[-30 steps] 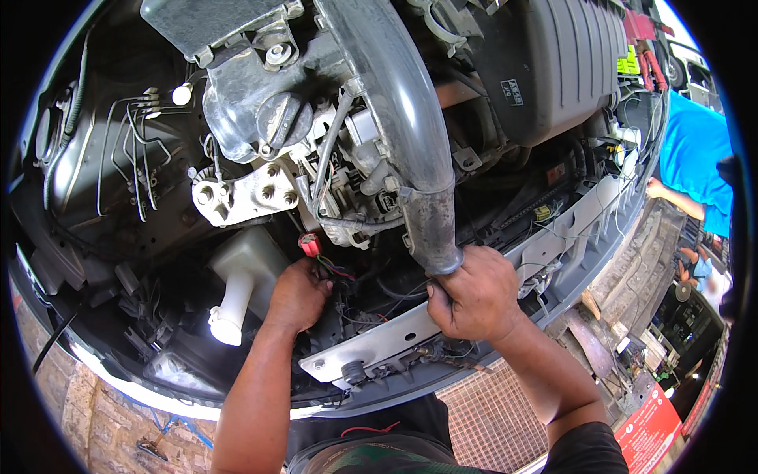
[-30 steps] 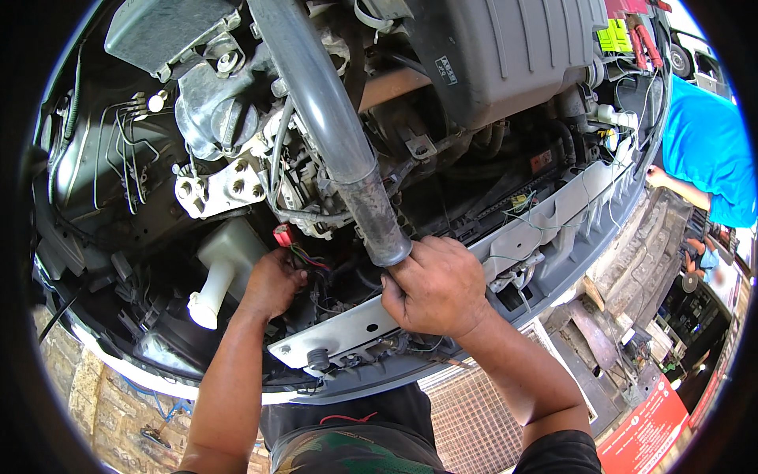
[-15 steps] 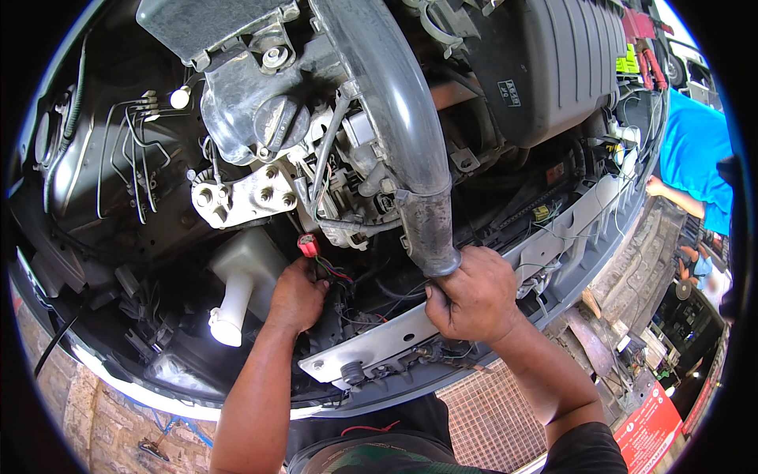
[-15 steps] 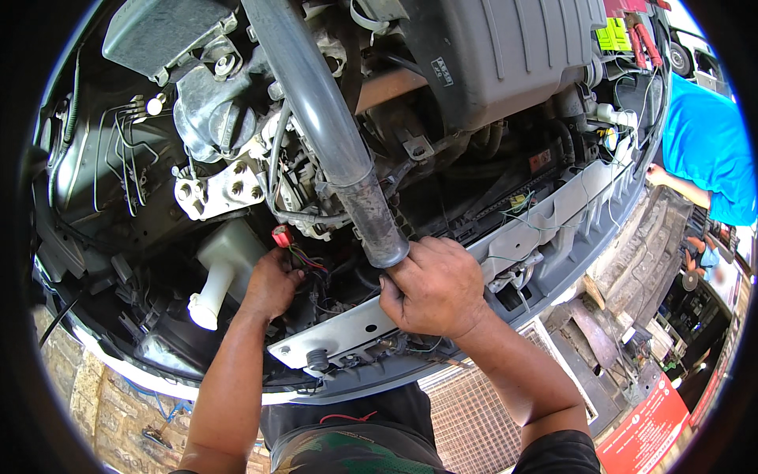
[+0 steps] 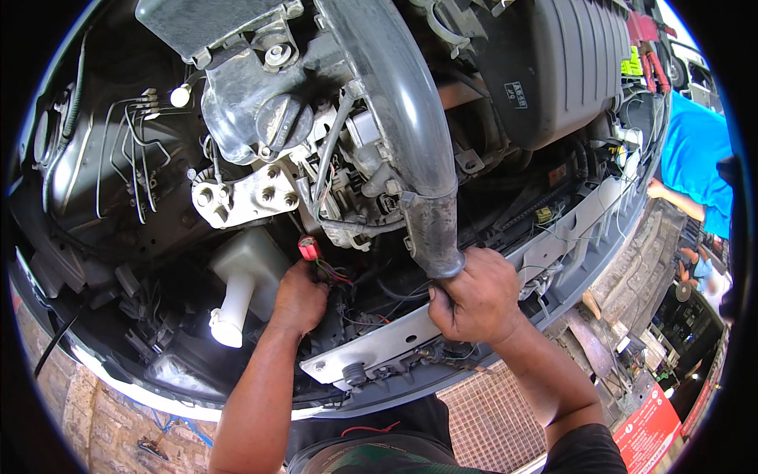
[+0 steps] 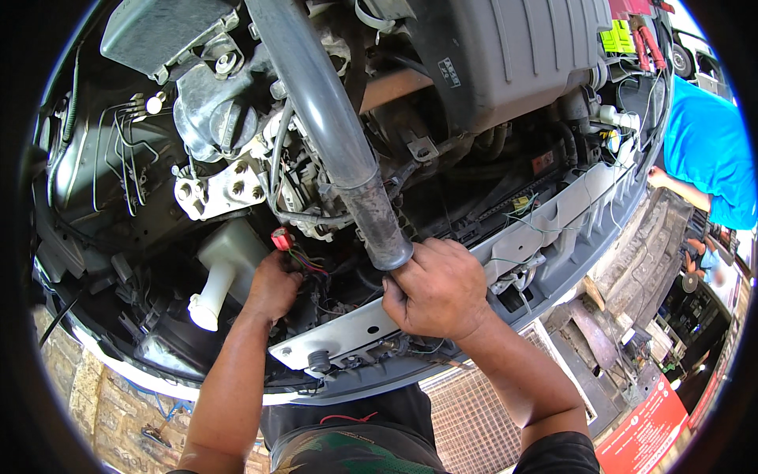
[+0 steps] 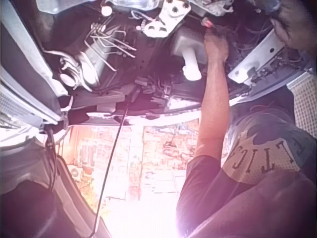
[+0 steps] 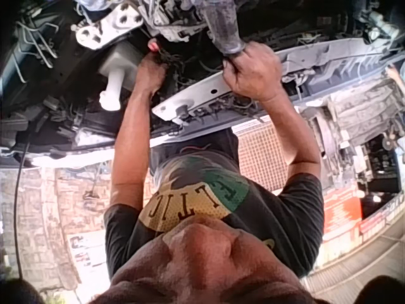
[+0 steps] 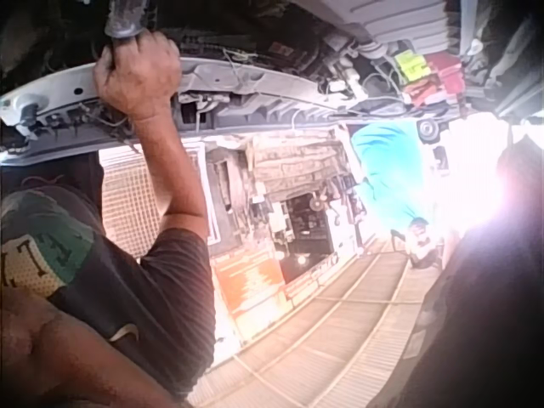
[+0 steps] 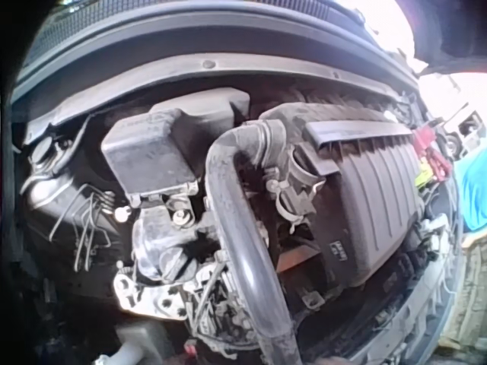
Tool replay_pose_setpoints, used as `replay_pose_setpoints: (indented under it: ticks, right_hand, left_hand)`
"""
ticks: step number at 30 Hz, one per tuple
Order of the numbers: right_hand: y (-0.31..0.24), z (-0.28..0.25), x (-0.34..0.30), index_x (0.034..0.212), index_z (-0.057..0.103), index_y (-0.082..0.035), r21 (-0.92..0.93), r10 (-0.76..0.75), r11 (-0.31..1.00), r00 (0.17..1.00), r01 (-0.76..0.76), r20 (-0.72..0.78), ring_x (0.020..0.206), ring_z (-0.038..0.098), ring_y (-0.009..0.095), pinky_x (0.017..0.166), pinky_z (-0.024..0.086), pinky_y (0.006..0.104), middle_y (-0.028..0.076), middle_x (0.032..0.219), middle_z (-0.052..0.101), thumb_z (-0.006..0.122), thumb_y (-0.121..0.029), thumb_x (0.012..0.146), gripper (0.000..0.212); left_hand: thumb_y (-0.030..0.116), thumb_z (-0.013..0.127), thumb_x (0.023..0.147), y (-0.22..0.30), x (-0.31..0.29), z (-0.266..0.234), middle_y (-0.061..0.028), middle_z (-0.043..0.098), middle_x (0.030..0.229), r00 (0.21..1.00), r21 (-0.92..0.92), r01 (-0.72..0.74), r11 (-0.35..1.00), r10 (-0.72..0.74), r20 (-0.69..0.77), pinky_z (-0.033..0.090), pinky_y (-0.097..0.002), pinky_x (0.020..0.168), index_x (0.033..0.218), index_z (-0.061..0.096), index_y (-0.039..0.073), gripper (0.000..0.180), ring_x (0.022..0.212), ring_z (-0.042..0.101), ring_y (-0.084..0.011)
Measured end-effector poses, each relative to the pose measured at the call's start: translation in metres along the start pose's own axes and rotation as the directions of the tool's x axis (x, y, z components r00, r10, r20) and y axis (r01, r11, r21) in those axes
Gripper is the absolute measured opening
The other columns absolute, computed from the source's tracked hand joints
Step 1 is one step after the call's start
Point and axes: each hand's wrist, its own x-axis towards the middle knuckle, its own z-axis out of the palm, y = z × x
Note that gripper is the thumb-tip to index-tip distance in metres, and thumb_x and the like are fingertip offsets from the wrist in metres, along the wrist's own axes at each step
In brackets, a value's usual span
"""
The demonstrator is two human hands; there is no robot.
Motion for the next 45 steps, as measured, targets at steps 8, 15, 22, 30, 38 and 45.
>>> replay_pose_setpoints:
  ticks: [8, 15, 22, 30, 38, 45]
  right_hand:
    - [0.002, 0.000, -0.002, 0.082, 0.074, -0.009, 0.019, 0.005, 1.000, 1.000, -0.005, -0.006, 0.064, 0.061, 0.032, 0.061, 0.049, 0.0442, 0.009, 0.072, 0.061, 0.076, -0.017, 0.067, 0.017]
    - [0.004, 0.000, -0.001, 0.085, 0.074, -0.008, 0.013, -0.019, 1.000, 1.000, 0.019, -0.014, 0.065, 0.062, 0.031, 0.060, 0.050, 0.0428, 0.008, 0.073, 0.060, 0.076, -0.018, 0.067, 0.020]
    - [0.004, -0.001, -0.001, 0.085, 0.074, -0.008, 0.007, -0.023, 1.000, 1.000, 0.023, -0.003, 0.064, 0.061, 0.030, 0.060, 0.049, 0.0427, 0.008, 0.072, 0.060, 0.076, -0.018, 0.067, 0.020]
    - [0.004, -0.001, 0.000, 0.086, 0.074, -0.007, 0.005, -0.024, 1.000, 1.000, 0.024, -0.014, 0.064, 0.061, 0.031, 0.060, 0.049, 0.0430, 0.008, 0.072, 0.059, 0.076, -0.018, 0.066, 0.022]
    - [0.004, -0.002, 0.000, 0.085, 0.073, -0.008, 0.003, -0.027, 1.000, 1.000, 0.027, -0.005, 0.065, 0.061, 0.030, 0.061, 0.049, 0.0425, 0.008, 0.073, 0.059, 0.076, -0.018, 0.068, 0.020]
    - [0.000, -0.007, 0.002, 0.081, 0.071, -0.009, -0.026, 0.033, 0.999, 0.996, -0.031, 0.079, 0.069, 0.065, 0.031, 0.065, 0.053, 0.0447, 0.009, 0.077, 0.064, 0.078, -0.021, 0.075, 0.016]
  left_hand:
    - [0.025, 0.093, 0.084, -0.003, -0.002, 0.014, -0.0123, 0.078, 0.092, 0.994, -0.165, 0.010, 0.986, -0.028, -0.107, 0.056, -0.0410, 0.083, 0.107, 0.073, -0.003, 0.042, 0.086, 0.073, -0.0268]
    - [0.018, 0.092, 0.086, -0.017, 0.003, 0.020, -0.0091, 0.075, 0.092, 0.994, -0.290, 0.028, 0.957, -0.056, -0.089, 0.054, -0.0371, 0.079, 0.109, 0.072, -0.003, 0.037, 0.083, 0.067, -0.0210]
    - [0.016, 0.090, 0.087, -0.008, -0.001, 0.013, -0.0058, 0.069, 0.090, 0.996, -0.208, 0.066, 0.976, -0.078, -0.050, 0.053, -0.0370, 0.077, 0.108, 0.071, -0.003, 0.034, 0.079, 0.063, -0.0205]
    - [0.015, 0.087, 0.091, -0.012, -0.004, 0.019, -0.0073, 0.072, 0.088, 0.994, -0.199, -0.104, 0.975, 0.110, 0.021, 0.054, -0.0398, 0.078, 0.107, 0.067, -0.001, 0.030, 0.081, 0.067, -0.0223]
    - [0.025, 0.084, 0.094, 0.005, -0.006, 0.010, -0.0140, 0.069, 0.085, 0.997, -0.002, -0.006, 1.000, 0.006, -0.081, 0.053, -0.0448, 0.077, 0.102, 0.064, -0.002, 0.035, 0.078, 0.065, -0.0307]
    - [0.024, 0.085, 0.093, 0.009, -0.006, 0.007, -0.0168, 0.073, 0.090, 0.997, -0.042, 0.020, 0.999, -0.023, -0.070, 0.054, -0.0444, 0.081, 0.105, 0.067, -0.003, 0.035, 0.084, 0.069, -0.0312]
